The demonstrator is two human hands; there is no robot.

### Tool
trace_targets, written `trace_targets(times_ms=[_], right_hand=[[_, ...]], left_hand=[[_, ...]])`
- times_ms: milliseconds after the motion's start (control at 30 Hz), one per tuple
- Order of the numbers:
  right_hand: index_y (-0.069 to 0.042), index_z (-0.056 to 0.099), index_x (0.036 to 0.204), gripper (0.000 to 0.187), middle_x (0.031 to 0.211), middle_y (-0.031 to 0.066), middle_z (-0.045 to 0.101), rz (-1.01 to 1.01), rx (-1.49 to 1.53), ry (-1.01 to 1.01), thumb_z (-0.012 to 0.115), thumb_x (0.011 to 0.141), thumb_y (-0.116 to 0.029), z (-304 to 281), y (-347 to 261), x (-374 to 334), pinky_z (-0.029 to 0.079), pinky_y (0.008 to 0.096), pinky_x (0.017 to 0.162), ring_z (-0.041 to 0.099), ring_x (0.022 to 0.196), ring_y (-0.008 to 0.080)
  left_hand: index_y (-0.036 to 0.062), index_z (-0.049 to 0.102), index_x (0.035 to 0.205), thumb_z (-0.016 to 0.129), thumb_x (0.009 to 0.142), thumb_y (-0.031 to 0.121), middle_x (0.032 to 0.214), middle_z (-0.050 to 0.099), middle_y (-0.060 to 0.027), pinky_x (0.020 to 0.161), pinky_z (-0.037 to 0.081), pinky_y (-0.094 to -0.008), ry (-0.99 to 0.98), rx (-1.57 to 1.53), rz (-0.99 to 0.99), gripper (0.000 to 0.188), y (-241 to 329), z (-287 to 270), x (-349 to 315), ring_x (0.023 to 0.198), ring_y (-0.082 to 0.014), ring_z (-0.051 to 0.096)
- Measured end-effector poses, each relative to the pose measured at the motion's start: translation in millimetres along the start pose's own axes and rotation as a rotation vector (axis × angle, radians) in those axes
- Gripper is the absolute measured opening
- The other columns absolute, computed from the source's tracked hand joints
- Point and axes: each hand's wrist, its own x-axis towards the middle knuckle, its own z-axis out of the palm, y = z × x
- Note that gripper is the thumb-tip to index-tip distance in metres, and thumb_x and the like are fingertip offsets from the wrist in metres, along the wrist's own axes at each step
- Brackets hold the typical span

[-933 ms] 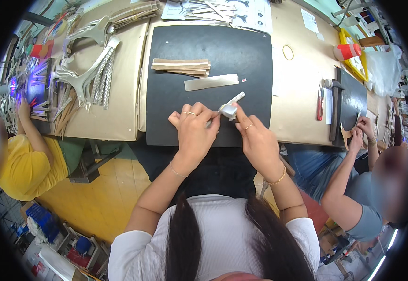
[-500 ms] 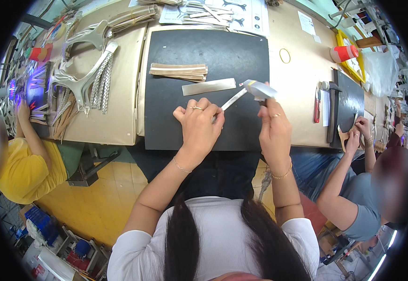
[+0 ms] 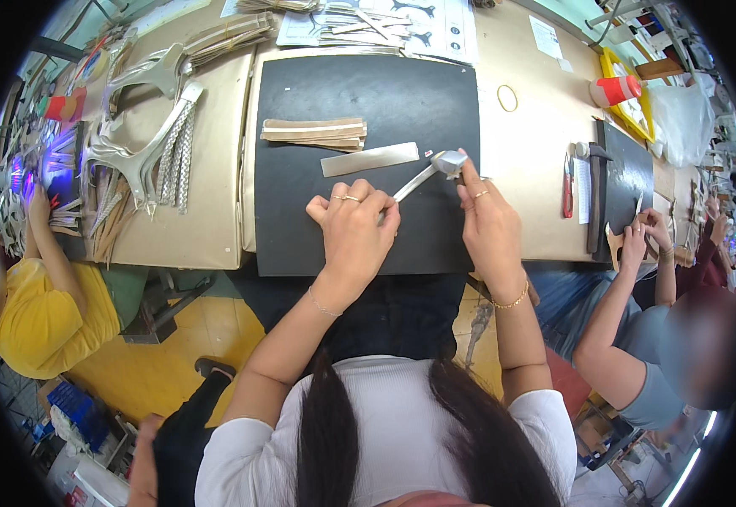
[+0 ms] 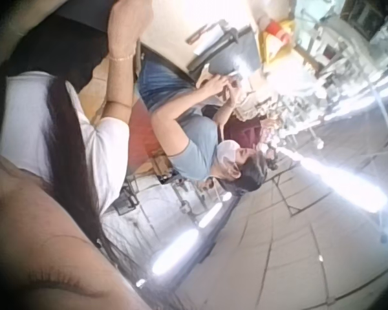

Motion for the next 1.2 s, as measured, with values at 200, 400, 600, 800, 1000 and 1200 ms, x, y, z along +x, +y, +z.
trace_targets(times_ms=[200,400,600,800,1000,1200], right_hand=[[-0.008,0.052,0.150,0.051,0.090,0.0149,0.066,0.009,0.144,0.023,0.058,0.100,-0.001,-0.3,7.5,8.9,0.053,0.0395,0.068,0.066,0.074,0.0304],[-0.009,0.052,0.150,0.053,0.094,0.0154,0.067,0.042,0.319,0.126,0.060,0.098,0.000,-15.0,-10.1,0.3,0.053,0.0402,0.070,0.066,0.076,0.0313],[-0.014,0.053,0.150,0.059,0.084,0.0099,0.060,-0.175,0.133,-0.051,0.067,0.094,-0.005,3.9,-16.2,0.1,0.051,0.0410,0.060,0.062,0.066,0.0297],[-0.016,0.052,0.151,0.056,0.082,0.0097,0.058,-0.184,0.160,0.032,0.065,0.096,-0.008,2.5,-25.5,-15.2,0.051,0.0408,0.057,0.062,0.064,0.0294],[-0.020,0.052,0.151,0.050,0.082,0.0096,0.058,-0.080,0.012,-0.157,0.060,0.102,-0.020,5.3,-28.4,-17.8,0.052,0.0417,0.058,0.064,0.065,0.0300],[-0.019,0.052,0.151,0.050,0.083,0.0099,0.059,-0.076,0.018,-0.148,0.060,0.102,-0.018,6.5,-27.2,-16.9,0.053,0.0418,0.058,0.065,0.065,0.0302]], left_hand=[[0.0131,0.073,0.077,0.080,0.080,0.014,0.079,0.061,0.0027,0.085,0.028,-0.0411,0.005,-0.011,-0.023,0.007,0.3,-0.9,-3.3,0.084,-0.0190,0.055],[0.0124,0.074,0.078,0.080,0.080,0.015,0.080,0.061,0.0021,0.086,0.027,-0.0406,-0.004,-0.016,-0.029,0.006,1.3,-0.5,-4.2,0.084,-0.0187,0.055],[0.0126,0.074,0.079,0.080,0.080,0.016,0.081,0.061,0.0022,0.084,0.027,-0.0408,0.013,0.003,0.004,0.007,-0.3,3.2,1.3,0.084,-0.0191,0.054],[0.0126,0.075,0.081,0.082,0.080,0.017,0.081,0.061,0.0033,0.084,0.027,-0.0406,0.023,-0.001,-0.014,0.009,-0.2,4.4,-1.7,0.084,-0.0185,0.054],[0.0131,0.079,0.089,0.083,0.079,0.018,0.084,0.062,0.0047,0.086,0.027,-0.0397,0.011,-0.013,0.002,0.012,-2.5,-6.7,-7.1,0.086,-0.0167,0.054],[0.0123,0.079,0.088,0.082,0.080,0.017,0.085,0.063,0.0044,0.087,0.027,-0.0397,-0.008,-0.057,-0.051,0.010,-6.1,-7.3,-6.2,0.088,-0.0176,0.054]])
